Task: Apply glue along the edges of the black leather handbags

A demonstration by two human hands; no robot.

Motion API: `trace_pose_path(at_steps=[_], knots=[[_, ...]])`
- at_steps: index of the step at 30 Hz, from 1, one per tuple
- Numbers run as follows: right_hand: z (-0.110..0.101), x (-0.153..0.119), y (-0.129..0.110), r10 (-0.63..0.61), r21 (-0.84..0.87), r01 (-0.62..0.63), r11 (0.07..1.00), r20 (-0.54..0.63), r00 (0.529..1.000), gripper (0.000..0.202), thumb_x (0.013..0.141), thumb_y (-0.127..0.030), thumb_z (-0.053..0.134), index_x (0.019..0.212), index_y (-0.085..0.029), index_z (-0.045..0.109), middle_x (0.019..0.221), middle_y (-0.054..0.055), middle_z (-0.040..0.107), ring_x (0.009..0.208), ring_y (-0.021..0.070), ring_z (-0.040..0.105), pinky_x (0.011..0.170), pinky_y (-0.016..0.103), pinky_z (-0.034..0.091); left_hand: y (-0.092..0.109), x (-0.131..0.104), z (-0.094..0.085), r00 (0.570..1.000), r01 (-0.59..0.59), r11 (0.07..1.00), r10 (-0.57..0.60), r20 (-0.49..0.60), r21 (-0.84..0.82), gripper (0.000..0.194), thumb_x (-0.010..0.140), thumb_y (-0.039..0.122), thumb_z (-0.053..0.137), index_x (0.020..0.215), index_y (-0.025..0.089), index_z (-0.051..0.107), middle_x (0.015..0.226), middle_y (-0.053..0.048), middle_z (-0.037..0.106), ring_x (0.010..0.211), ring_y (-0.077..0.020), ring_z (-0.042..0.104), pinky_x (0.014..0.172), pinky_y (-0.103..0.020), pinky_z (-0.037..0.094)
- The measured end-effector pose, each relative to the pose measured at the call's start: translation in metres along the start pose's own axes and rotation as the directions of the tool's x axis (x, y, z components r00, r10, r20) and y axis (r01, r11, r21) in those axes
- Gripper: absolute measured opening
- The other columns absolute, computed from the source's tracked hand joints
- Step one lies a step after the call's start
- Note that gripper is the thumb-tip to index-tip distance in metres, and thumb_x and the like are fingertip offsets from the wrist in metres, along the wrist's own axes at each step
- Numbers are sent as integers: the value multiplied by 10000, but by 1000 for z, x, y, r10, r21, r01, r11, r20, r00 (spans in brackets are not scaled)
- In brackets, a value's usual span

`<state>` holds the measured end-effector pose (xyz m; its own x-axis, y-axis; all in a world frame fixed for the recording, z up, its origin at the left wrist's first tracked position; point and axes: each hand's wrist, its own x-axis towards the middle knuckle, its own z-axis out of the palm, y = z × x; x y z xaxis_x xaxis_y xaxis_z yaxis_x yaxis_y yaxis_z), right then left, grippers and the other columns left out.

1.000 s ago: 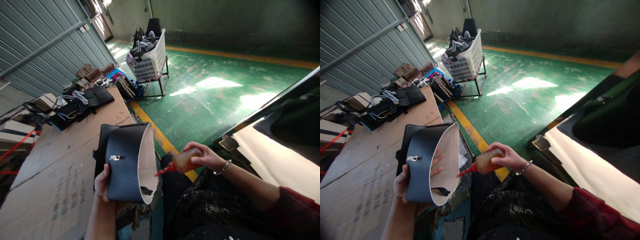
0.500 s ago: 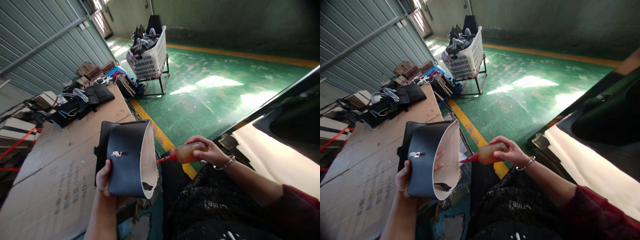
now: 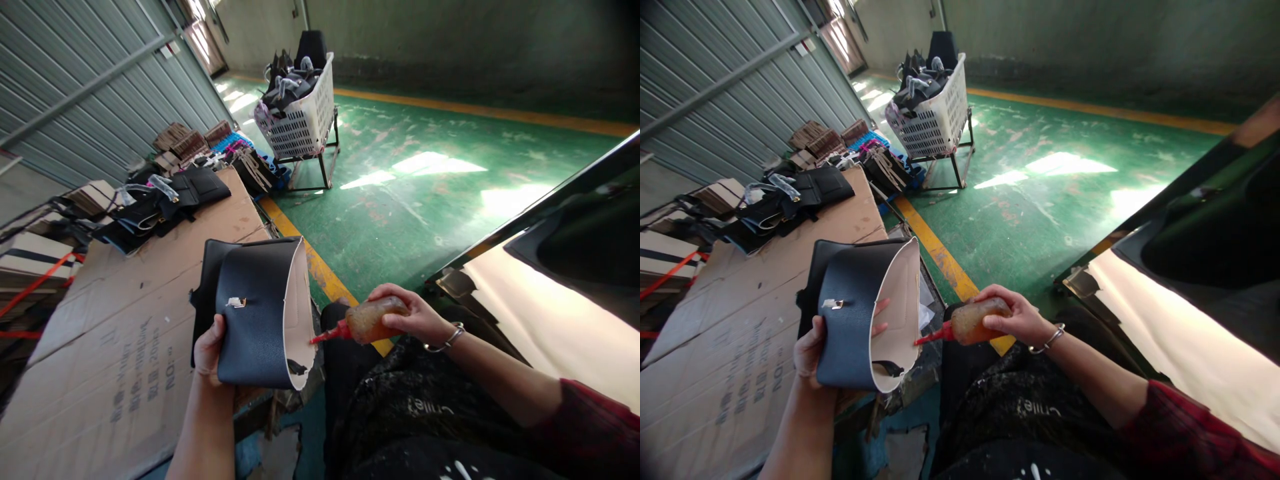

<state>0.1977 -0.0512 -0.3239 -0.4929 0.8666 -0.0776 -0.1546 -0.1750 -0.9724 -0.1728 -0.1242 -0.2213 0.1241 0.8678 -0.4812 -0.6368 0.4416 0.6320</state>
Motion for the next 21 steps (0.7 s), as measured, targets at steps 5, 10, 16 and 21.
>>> trace_pose_path(at_steps=[5,10,16,21], knots=[[6,-12,0,46,16,-46,999,36,998,506,658,-591,793,975,-219,663,876,22,674,752,192,637,681,281,517,1,-2,-5,999,49,999,-49,-9,17,628,820,611,580,1357,285,565,1383,-104,582,1356,-409,410,1126,-602,257],[9,-17,-1,73,2,-73,997,-1,997,526,638,-587,805,980,-213,663,872,24,663,739,190,616,662,274,502,-1,-1,-10,998,60,998,-60,-4,30,632,825,640,546,1328,258,582,1280,-111,654,1255,-365,541,1117,-575,290],[8,-26,-4,89,5,-89,996,-59,994,457,650,-515,825,977,-231,677,902,20,661,780,187,598,688,263,481,-1,0,-7,994,42,997,-35,-105,69,515,767,531,694,1183,228,672,1120,-88,729,1092,-317,658,1029,-494,449],[14,-37,0,160,97,-157,983,-21,987,497,632,-536,830,990,-227,676,829,5,642,714,165,574,636,252,458,1,1,4,978,-85,970,125,-168,228,314,598,281,862,872,170,754,796,-60,763,689,-229,724,685,-302,601]])
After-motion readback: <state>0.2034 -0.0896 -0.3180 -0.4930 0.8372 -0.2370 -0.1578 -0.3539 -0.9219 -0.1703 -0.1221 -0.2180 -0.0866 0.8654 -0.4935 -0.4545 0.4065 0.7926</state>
